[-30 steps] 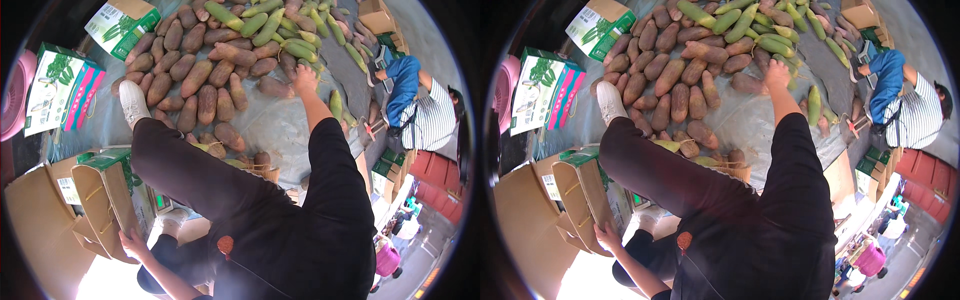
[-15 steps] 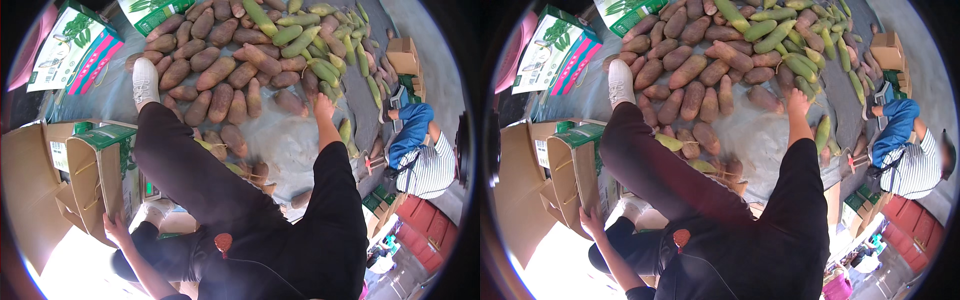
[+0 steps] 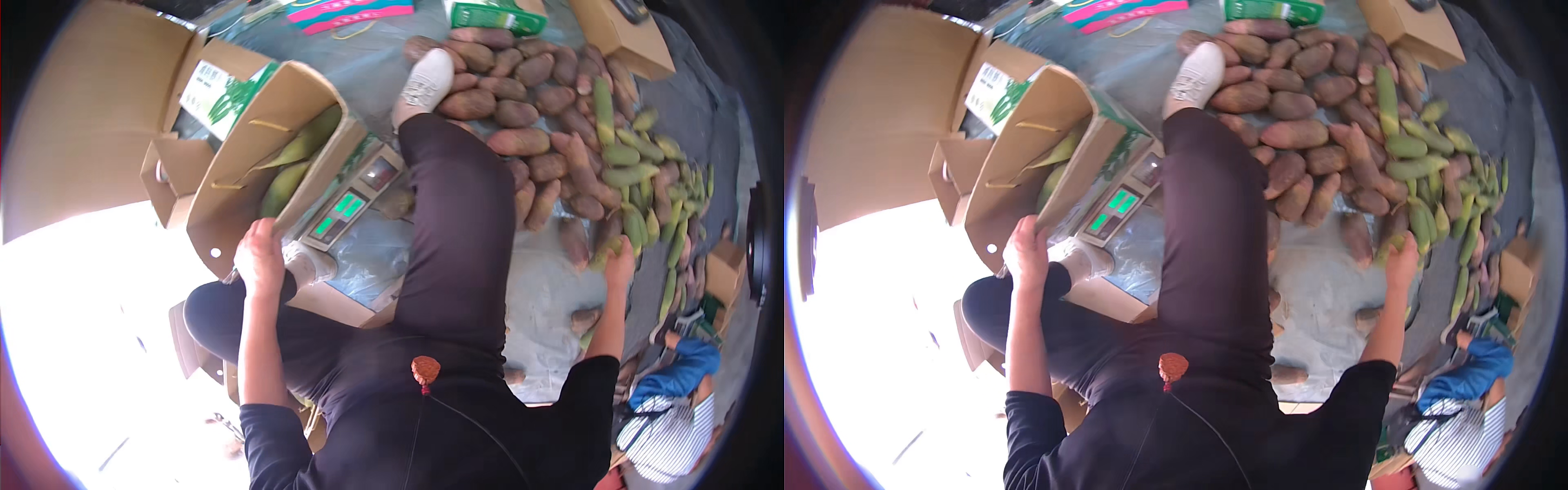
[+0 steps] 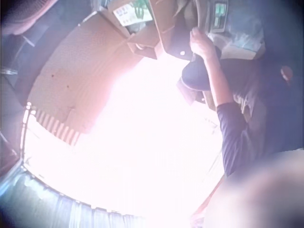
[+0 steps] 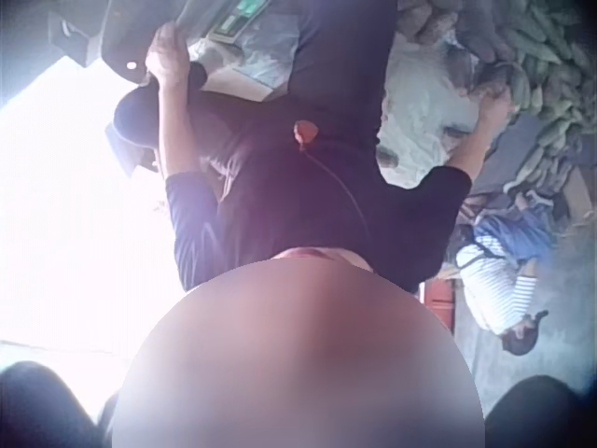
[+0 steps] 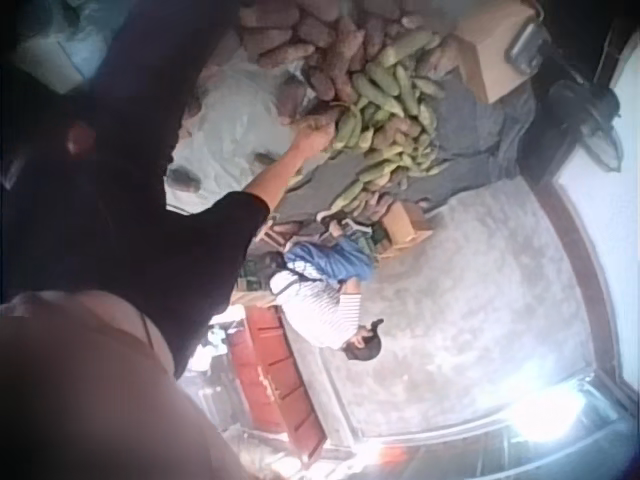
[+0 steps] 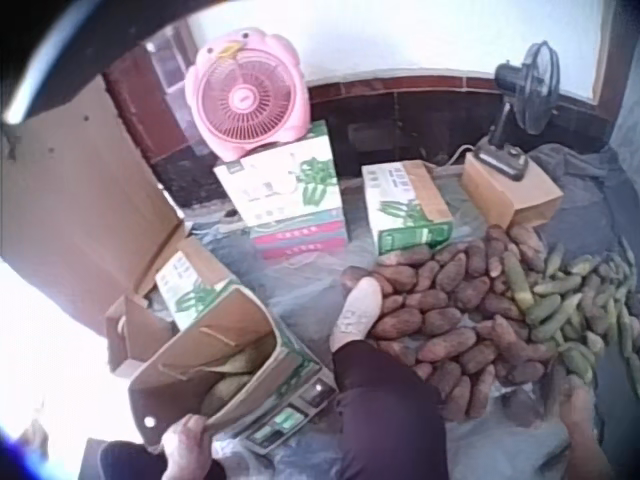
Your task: Sorting and packing green gourds from a floor pile into cardboard boxes for shipping.
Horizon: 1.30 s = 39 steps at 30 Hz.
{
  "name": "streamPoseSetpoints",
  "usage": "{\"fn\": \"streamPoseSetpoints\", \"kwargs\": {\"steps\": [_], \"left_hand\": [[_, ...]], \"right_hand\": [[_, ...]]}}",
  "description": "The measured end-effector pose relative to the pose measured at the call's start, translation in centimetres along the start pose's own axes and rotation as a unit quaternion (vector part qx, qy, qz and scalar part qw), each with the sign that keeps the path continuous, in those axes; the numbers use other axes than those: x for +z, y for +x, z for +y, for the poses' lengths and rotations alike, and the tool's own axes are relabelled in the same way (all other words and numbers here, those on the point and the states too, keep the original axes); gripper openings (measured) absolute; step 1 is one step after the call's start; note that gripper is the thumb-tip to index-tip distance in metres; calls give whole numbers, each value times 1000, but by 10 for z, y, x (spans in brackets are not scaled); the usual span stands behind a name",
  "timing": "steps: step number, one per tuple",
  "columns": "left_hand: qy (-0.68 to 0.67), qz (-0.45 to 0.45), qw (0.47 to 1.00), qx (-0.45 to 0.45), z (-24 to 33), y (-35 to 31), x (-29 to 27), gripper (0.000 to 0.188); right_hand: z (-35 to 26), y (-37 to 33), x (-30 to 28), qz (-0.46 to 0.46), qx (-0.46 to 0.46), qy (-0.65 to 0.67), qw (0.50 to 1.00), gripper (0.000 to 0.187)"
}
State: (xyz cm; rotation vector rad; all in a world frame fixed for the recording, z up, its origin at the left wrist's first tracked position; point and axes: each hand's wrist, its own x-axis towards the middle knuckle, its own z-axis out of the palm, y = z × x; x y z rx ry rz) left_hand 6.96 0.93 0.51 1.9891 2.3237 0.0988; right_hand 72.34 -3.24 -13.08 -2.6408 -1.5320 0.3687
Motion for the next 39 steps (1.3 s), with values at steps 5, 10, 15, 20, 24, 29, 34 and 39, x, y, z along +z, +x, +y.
{"fn": "streamPoseSetpoints", "kwargs": {"steps": [5, 10, 15, 20, 24, 29, 34, 39], "left_hand": [[6, 24, 999, 36, -5, -5, 0, 13], [7, 41, 998, 50, -9, -8, 8, 6], [24, 56, 996, 65, -13, -12, 9, 10], [9, 60, 995, 76, -14, -11, 9, 11], [28, 46, 996, 75, -10, -7, 10, 10], [40, 29, 997, 55, -15, -11, 13, 9], [43, 11, 998, 48, -13, -8, 9, 11], [11, 18, 999, 41, -7, -9, 0, 12]], "right_hand": [[-68, 15, -46, 37, -67, 221, 972, 49], [-192, 9, -123, 32, -189, 451, 872, 44], [-331, -22, -182, 11, -312, 574, 757, 46], [-436, -54, -180, -119, -387, 607, 684, 46], [-510, -90, -135, -249, -353, 667, 607, 41], [-544, -95, -81, -250, -458, 454, 723, 38], [-493, -53, -112, -166, -424, 415, 788, 26], [-385, 9, -98, -42, -317, 407, 855, 23]]}}
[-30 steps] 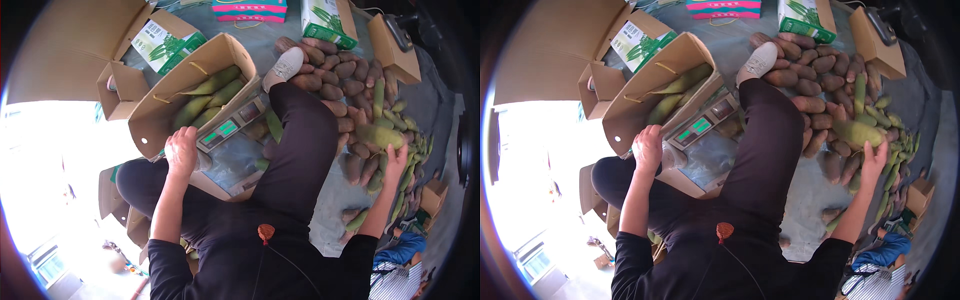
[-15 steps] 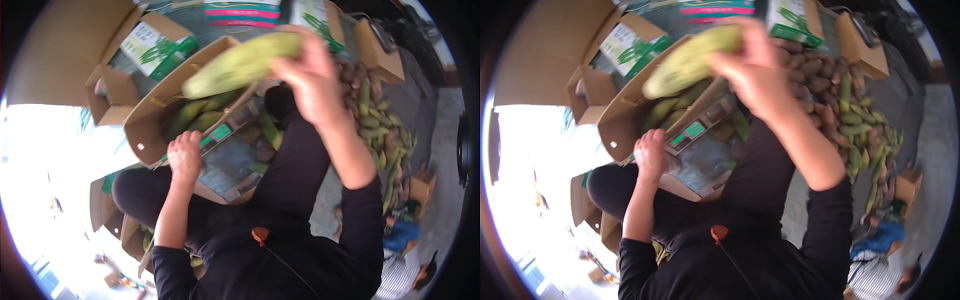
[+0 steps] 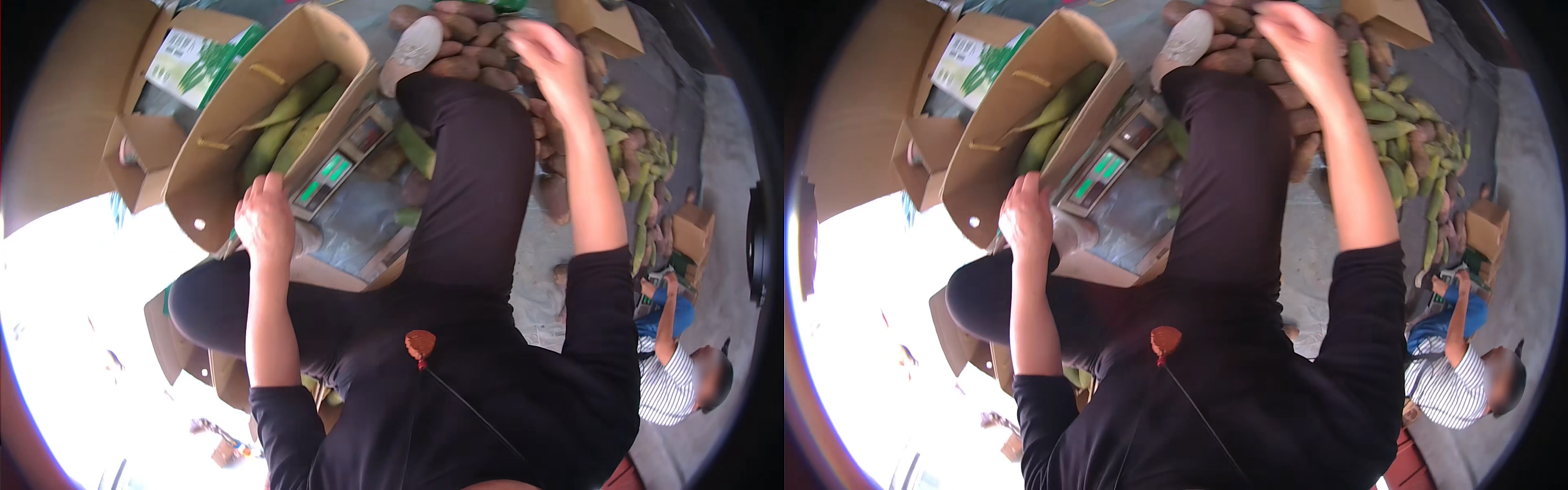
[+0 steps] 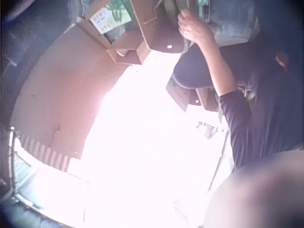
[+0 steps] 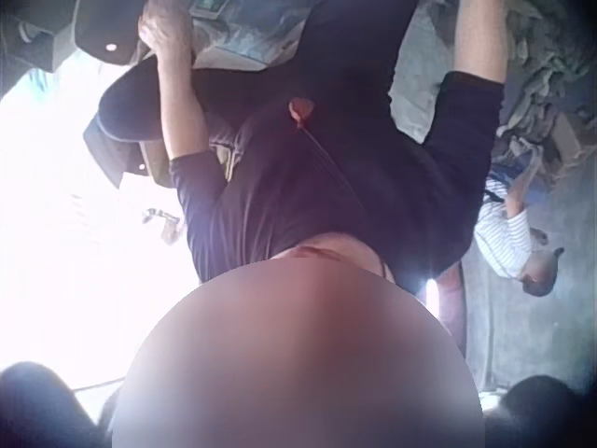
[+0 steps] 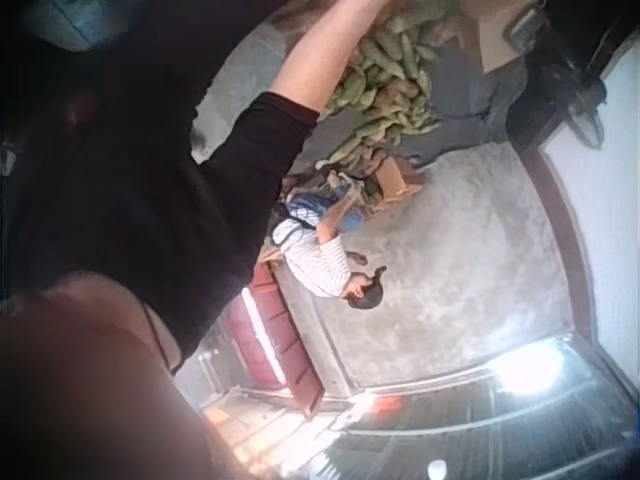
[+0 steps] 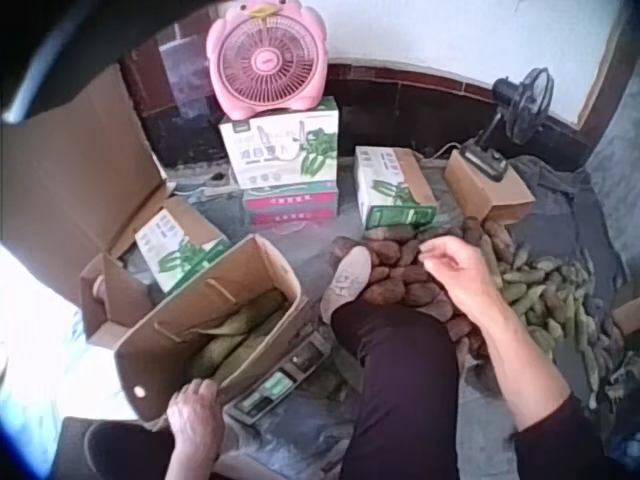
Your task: Sorting and packing green gourds from a floor pile into cardboard boxes for shipping.
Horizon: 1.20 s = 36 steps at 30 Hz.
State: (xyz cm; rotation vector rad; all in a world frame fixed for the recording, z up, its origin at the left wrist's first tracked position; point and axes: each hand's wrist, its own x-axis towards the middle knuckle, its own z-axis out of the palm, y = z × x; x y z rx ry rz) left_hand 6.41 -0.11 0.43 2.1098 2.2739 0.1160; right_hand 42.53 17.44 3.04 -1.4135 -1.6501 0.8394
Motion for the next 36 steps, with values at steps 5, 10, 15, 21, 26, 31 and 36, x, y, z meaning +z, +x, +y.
{"fn": "streamPoseSetpoints", "kwargs": {"steps": [5, 10, 15, 21, 26, 31, 36], "left_hand": [[-65, -6, 998, -7, 1, 3, 2, 15], [-89, -14, 995, -32, -2, 1, -2, 24], [-126, -20, 991, -46, -1, 1, -5, 32], [-121, -5, 992, -35, 6, 5, -9, 34], [-131, 12, 991, -33, 6, 11, -9, 36], [-146, -1, 989, -31, 7, 13, -6, 37], [-152, -7, 988, -16, 0, 15, 5, 37]], "right_hand": [[146, -69, -38, 30, 162, -1, 986, 21], [194, -148, -28, 16, 266, -97, 959, 22], [214, -195, -11, -3, 337, -68, 939, 22], [221, -208, -7, -8, 392, -53, 918, 23], [223, -208, -9, 14, 400, -41, 915, 22], [255, -214, -14, -19, 343, -169, 924, 24], [235, -195, -21, 3, 340, -113, 933, 24]]}}
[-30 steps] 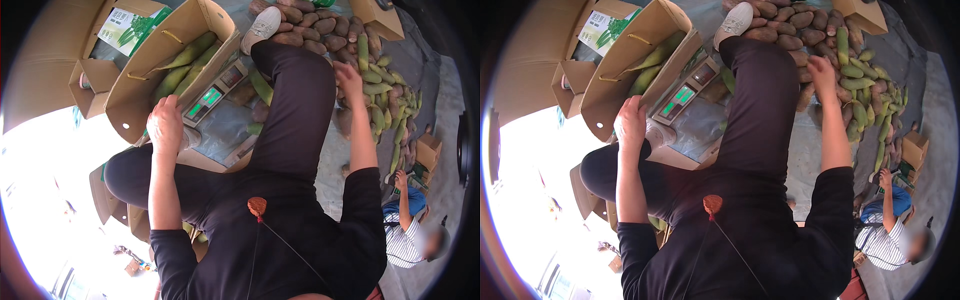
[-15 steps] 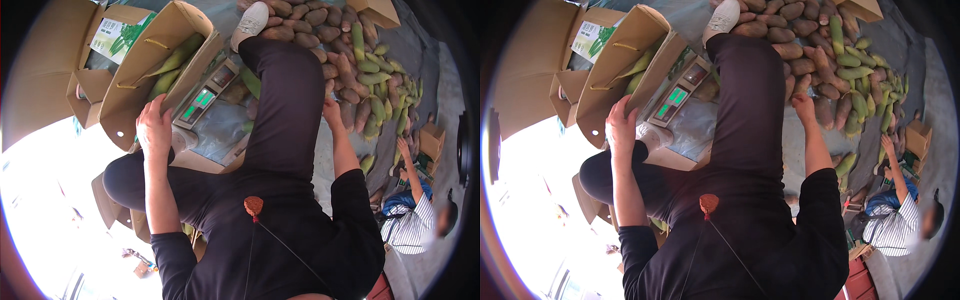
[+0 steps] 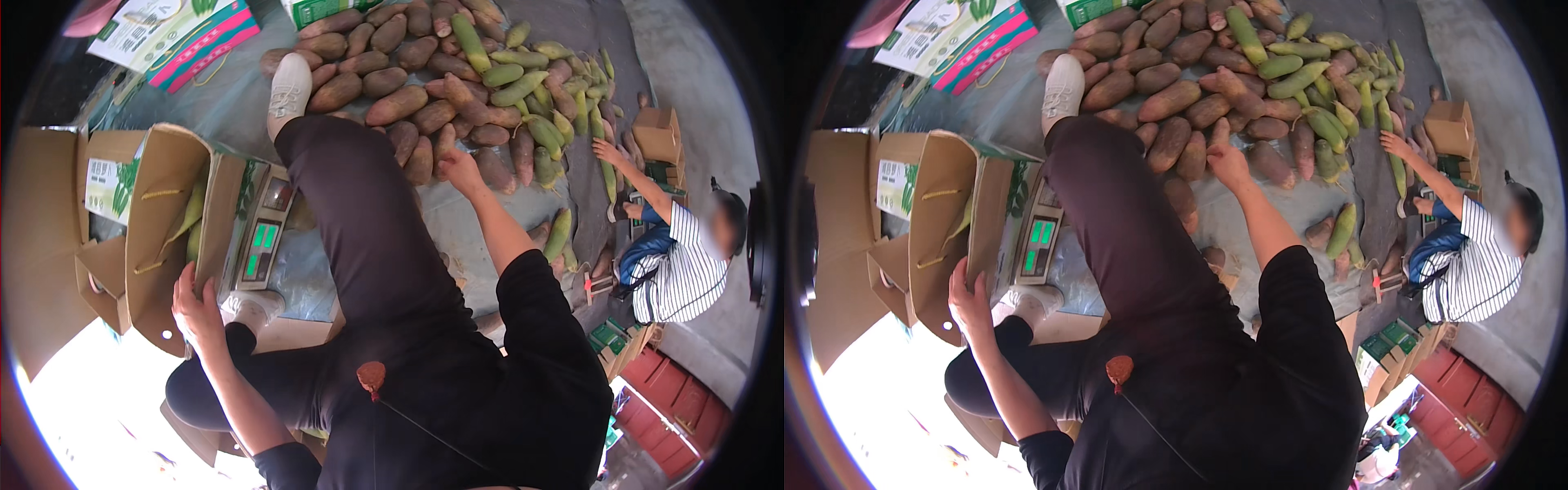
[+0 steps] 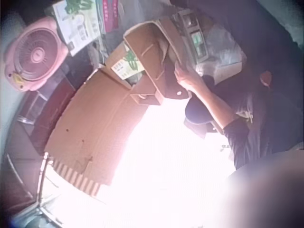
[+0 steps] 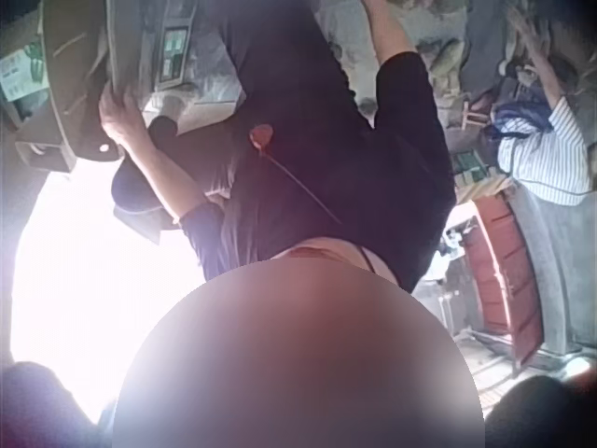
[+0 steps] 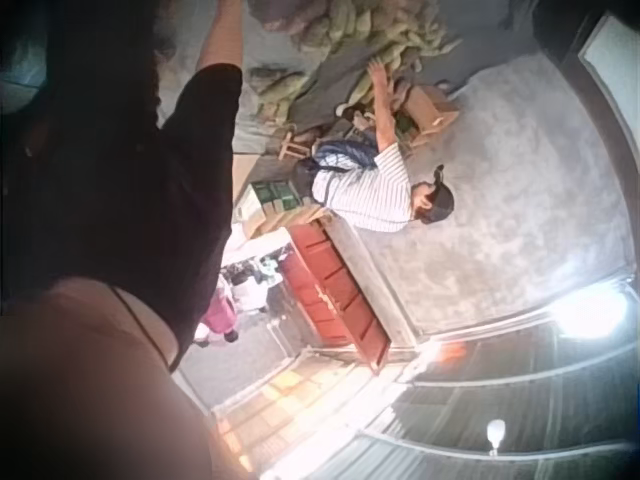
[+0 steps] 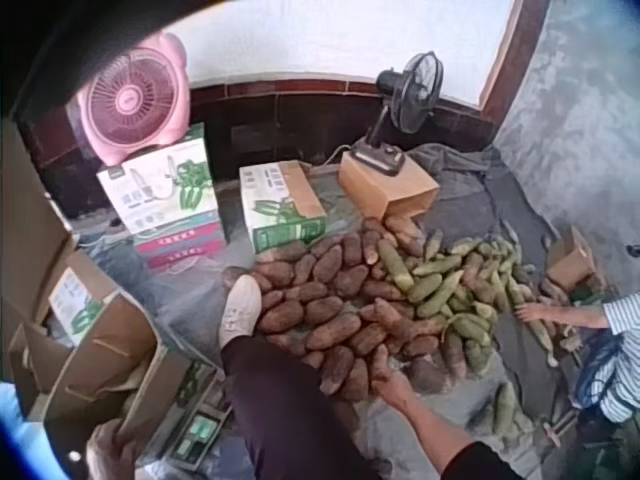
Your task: Sorting and packing green gourds from a floor pile into cardboard boxes for shipping.
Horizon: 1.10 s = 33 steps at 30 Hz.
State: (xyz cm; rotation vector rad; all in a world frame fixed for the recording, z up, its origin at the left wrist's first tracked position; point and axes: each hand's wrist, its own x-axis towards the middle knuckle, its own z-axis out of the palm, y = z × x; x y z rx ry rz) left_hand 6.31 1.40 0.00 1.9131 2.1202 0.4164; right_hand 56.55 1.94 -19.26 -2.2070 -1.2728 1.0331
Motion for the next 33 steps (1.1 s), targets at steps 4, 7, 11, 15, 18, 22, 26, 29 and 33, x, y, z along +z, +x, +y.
{"fn": "streamPoseSetpoints", "kwargs": {"steps": [4, 7, 11, 15, 18, 22, 26, 29, 33], "left_hand": [[50, -23, 998, -8, 2, 3, 7, 38], [69, -13, 998, -4, 3, 4, 8, 38], [71, -8, 997, -4, 7, 4, 10, 37], [78, -3, 997, 0, 6, 3, 11, 35], [101, -8, 995, -12, 5, 1, 13, 36], [118, -19, 992, -45, 4, 0, 14, 36], [125, -18, 990, -69, 0, -3, 14, 36], [128, -22, 988, -86, -1, -3, 15, 35], [122, -33, 985, -114, 6, -1, 16, 35]], "right_hand": [[0, 21, -26, 61, -50, 29, 996, 24], [-3, 38, -47, 66, 44, 76, 994, 21], [3, 64, -73, 133, 15, 15, 991, 21], [4, 87, -92, 171, 75, -37, 982, 22], [19, 104, -107, 198, 98, -78, 972, 23], [29, 123, -118, 177, 160, -190, 952, 30], [33, 134, -126, 119, 123, -411, 896, 30], [35, 145, -129, 72, 95, -509, 852, 26], [56, 161, -131, 64, 59, -559, 825, 28]]}}
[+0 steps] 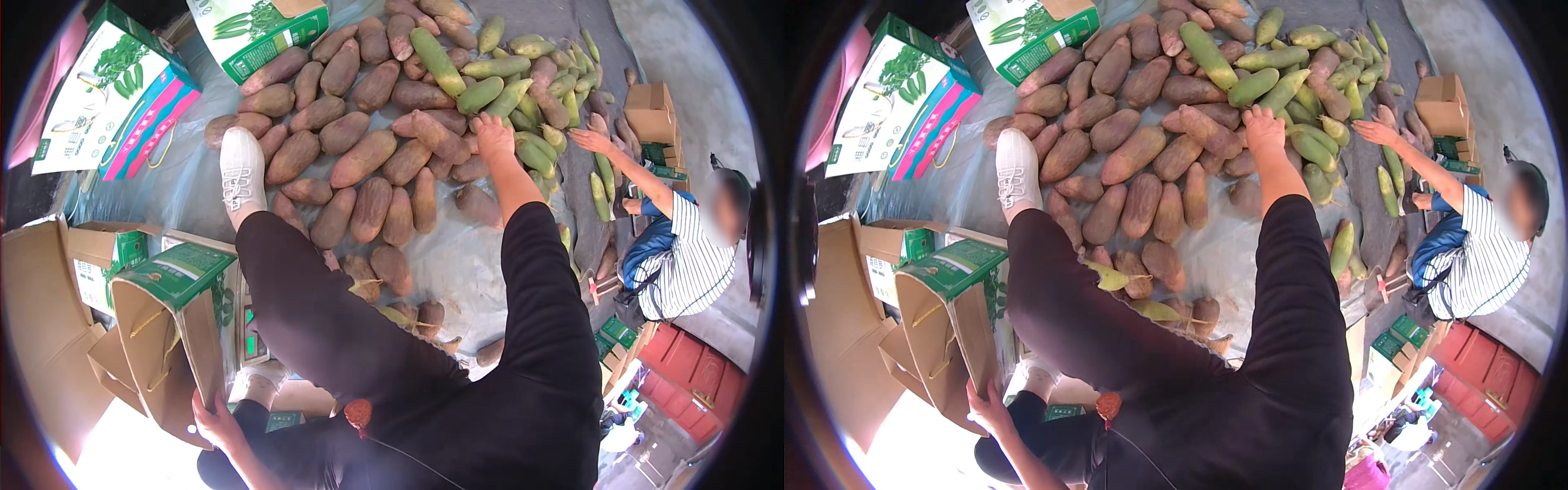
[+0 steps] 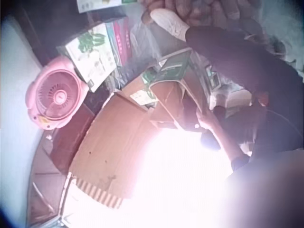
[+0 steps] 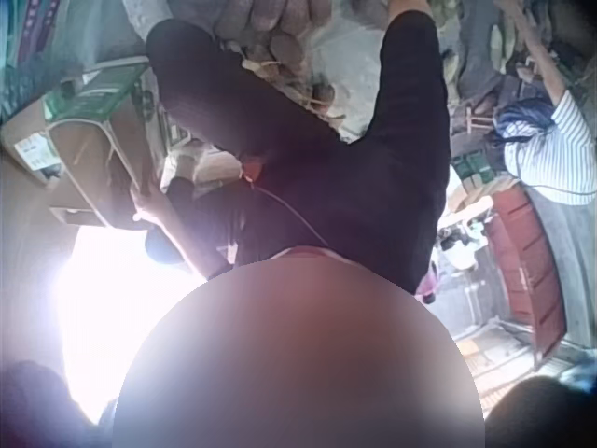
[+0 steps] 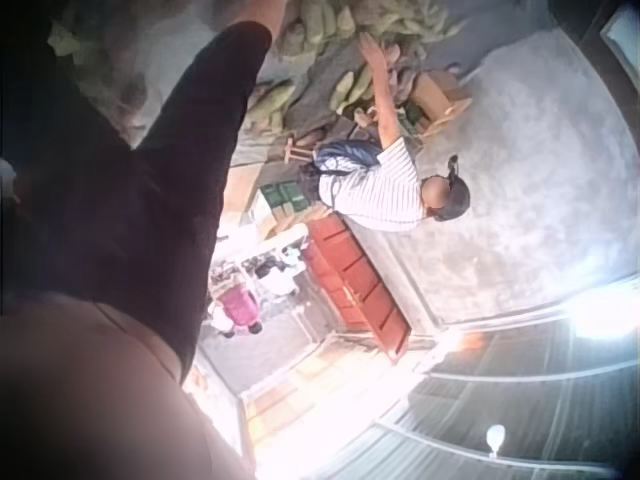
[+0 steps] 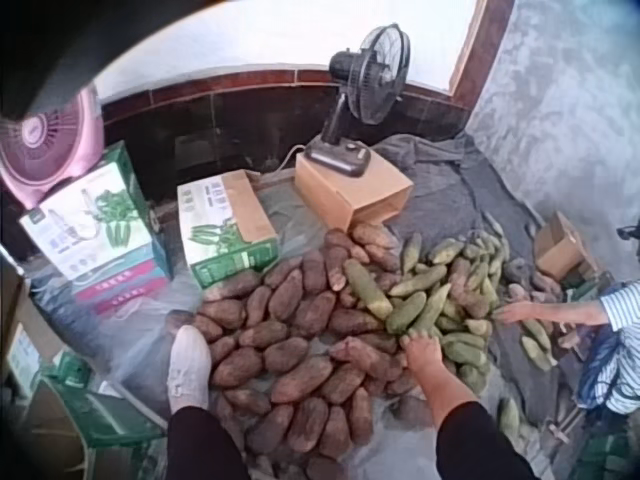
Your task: Sorting and packing green gourds from a floor pile into cardboard boxes for shipping.
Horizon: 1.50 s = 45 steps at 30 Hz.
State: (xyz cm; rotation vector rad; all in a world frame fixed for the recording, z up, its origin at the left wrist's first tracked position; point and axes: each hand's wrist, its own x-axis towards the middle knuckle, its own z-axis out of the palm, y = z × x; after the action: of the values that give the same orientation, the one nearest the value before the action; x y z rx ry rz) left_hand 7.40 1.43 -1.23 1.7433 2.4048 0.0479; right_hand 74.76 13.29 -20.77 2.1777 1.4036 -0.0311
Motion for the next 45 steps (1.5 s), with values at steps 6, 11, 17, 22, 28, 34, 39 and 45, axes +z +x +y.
{"fn": "streamPoseSetpoints", "kwargs": {"steps": [6, 11, 17, 22, 28, 34, 39, 45], "left_hand": [[-28, 1, 1000, 5, -6, 4, 2, 32], [-15, 1, 1000, 4, -8, 4, 3, 32], [-11, -2, 1000, -6, -12, 4, 5, 32], [-18, 1, 1000, -16, -12, 5, 5, 32], [-23, 5, 1000, -6, -6, 6, 3, 31], [-56, 10, 997, 49, -12, 6, 5, 31], [-42, 20, 997, 65, -5, 4, 1, 32], [-10, 37, 996, 82, -8, -2, -1, 33]], "right_hand": [[-2, 10, -4, -2, -48, -40, 998, 31], [-6, 14, -5, 15, -56, -86, 995, 26], [3, 11, 4, 49, -83, -88, 991, 25], [14, -3, -1, 63, -108, -88, 988, 27], [13, -39, -14, 141, -66, 43, 987, 38], [19, -73, -41, 252, 47, 294, 921, 45], [40, -93, -52, 320, 156, 483, 800, 45], [49, -129, -58, 227, 274, 789, 501, 42]]}}
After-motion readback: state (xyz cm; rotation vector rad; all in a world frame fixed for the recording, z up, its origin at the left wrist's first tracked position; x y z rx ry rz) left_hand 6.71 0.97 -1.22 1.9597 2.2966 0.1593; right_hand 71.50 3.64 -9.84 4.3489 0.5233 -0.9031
